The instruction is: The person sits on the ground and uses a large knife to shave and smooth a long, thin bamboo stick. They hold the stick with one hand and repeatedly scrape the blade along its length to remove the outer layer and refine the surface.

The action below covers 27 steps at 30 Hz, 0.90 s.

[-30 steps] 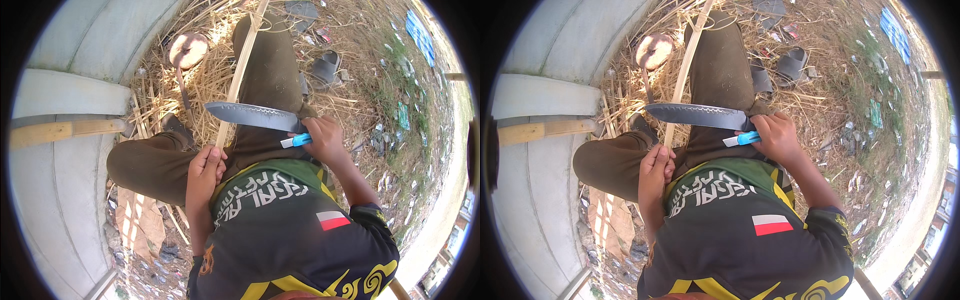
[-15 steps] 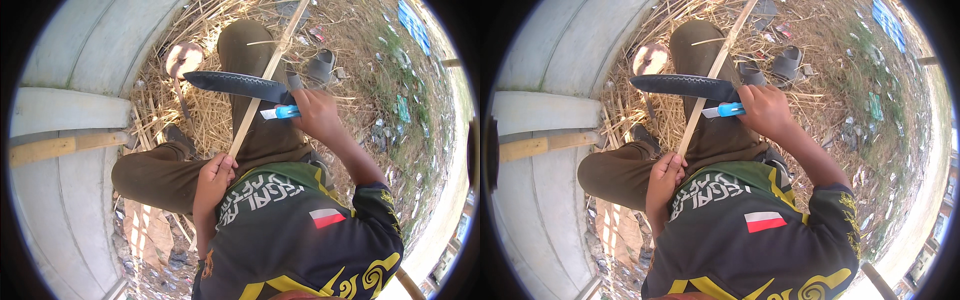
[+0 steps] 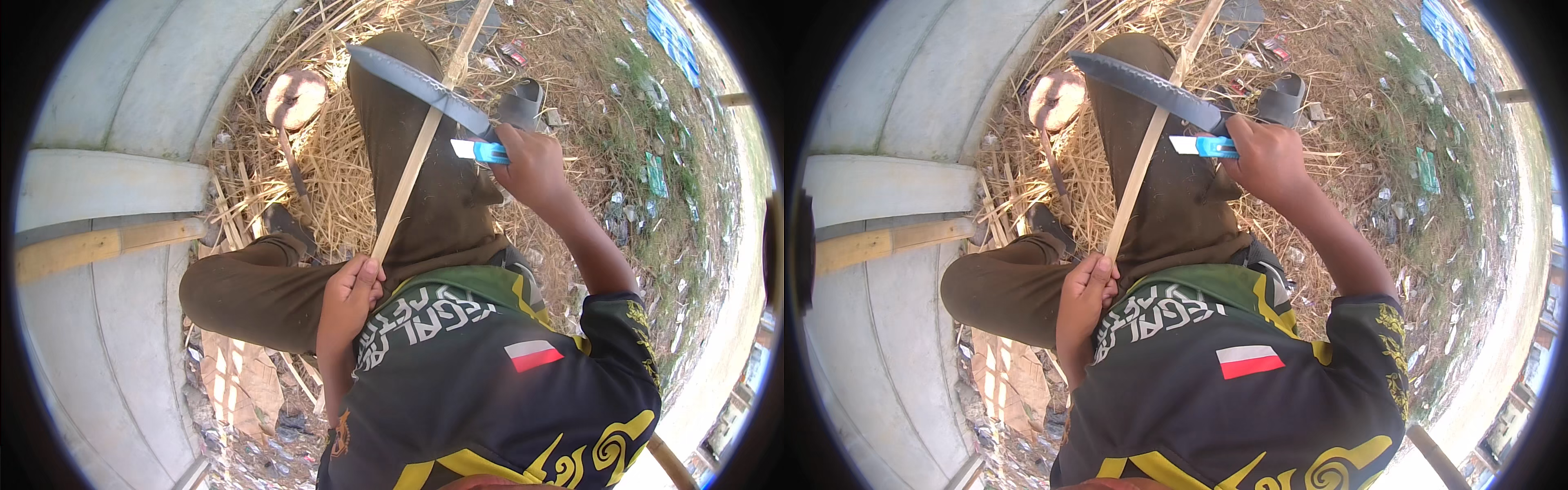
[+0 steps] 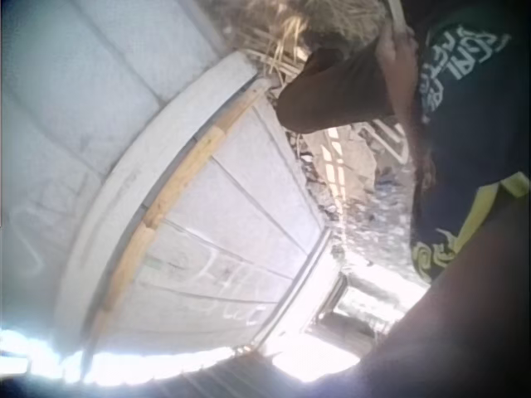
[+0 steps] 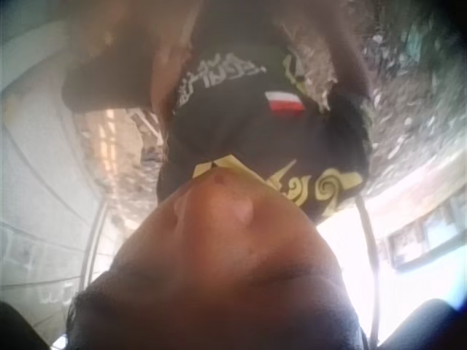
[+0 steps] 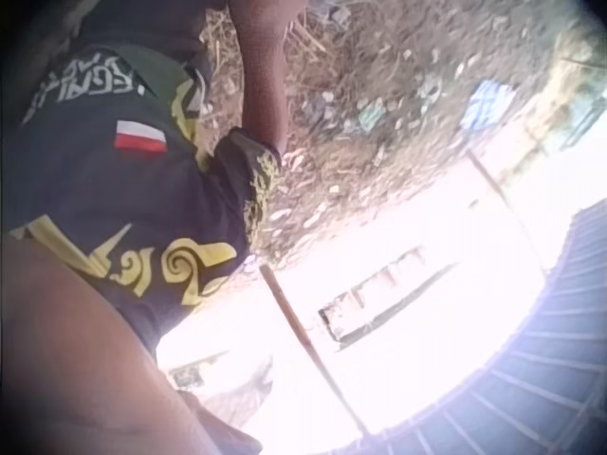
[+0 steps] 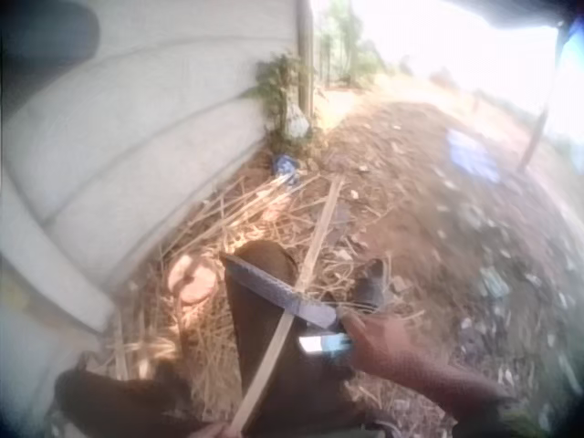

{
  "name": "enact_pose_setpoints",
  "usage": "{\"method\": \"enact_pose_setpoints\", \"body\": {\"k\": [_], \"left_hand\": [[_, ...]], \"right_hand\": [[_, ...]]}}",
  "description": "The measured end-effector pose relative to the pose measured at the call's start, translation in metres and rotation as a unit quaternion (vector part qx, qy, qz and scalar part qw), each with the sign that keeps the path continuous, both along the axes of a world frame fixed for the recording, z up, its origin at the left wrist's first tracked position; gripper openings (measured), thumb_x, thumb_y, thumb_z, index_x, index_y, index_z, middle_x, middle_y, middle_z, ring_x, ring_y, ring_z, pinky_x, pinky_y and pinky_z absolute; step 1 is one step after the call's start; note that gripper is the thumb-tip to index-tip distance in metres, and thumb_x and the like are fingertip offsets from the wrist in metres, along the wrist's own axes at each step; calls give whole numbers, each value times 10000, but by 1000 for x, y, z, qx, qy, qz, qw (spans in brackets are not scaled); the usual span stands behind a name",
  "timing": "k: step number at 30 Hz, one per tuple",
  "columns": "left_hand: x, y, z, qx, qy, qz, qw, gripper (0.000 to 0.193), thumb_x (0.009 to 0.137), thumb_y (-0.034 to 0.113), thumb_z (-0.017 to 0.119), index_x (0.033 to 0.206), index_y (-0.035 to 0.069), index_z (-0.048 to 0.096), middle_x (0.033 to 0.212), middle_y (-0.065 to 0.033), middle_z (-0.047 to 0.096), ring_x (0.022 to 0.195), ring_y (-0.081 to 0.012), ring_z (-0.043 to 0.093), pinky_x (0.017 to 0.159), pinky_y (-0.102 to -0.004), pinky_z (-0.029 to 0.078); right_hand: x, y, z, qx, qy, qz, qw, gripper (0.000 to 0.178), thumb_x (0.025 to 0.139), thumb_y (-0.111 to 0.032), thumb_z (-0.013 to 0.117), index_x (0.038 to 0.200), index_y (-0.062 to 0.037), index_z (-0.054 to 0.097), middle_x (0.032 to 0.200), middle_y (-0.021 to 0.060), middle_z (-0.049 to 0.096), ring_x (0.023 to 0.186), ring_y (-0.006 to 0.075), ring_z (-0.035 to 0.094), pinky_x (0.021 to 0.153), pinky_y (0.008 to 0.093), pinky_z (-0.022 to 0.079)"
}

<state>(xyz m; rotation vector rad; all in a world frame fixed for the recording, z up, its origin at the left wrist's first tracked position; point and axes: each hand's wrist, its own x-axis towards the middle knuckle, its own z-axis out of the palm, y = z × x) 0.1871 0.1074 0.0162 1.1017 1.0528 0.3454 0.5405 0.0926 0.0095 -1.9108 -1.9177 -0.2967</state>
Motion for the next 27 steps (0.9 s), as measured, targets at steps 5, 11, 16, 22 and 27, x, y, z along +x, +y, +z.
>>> {"method": "enact_pose_setpoints", "body": {"k": [5, 11, 16, 22, 27], "left_hand": [[1, -2, 3, -20, -7, 3, 1000, 331, 1117, 275, 510, 903, 29, 569, 648, 60, 424, 592, -20, 371, 547, -199, 319], [-2, -3, 3, -25, -5, 7, 1000, 334, 1118, 272, 508, 898, 28, 566, 658, 56, 432, 592, -22, 373, 543, -203, 317], [-4, 4, 1, -24, 6, 8, 1000, 328, 1117, 273, 510, 897, 36, 561, 660, 59, 432, 594, -16, 367, 536, -202, 308], [-9, -4, 0, -6, -8, 5, 1000, 330, 1104, 316, 541, 908, 51, 561, 656, 64, 419, 583, -16, 340, 525, -193, 271], [-7, 2, 2, -45, -21, 2, 999, 313, 1111, 286, 523, 922, 42, 571, 660, 66, 426, 586, -11, 346, 528, -194, 282]], "right_hand": [[8, 8, -3, 16, 22, -8, 1000, 202, 798, -147, 746, 875, -90, 569, 670, 80, 604, 567, 313, 628, 519, 413, 485], [6, 9, 4, 83, -54, 60, 993, 368, 834, -334, 833, 767, -96, 560, 611, 45, 540, 501, 240, 574, 478, 371, 450], [-18, 9, 10, 67, -36, 60, 995, 344, 837, -332, 793, 763, -111, 541, 636, 46, 582, 540, 210, 618, 502, 354, 484], [62, 19, 0, 18, -57, -258, 964, 255, 915, -336, 738, 877, -102, 644, 605, 81, 641, 569, 281, 687, 542, 389, 536], [4, 0, 37, 83, 162, -101, 978, 221, 941, -254, 762, 978, -43, 704, 628, 79, 662, 525, 223, 663, 533, 334, 515]]}}
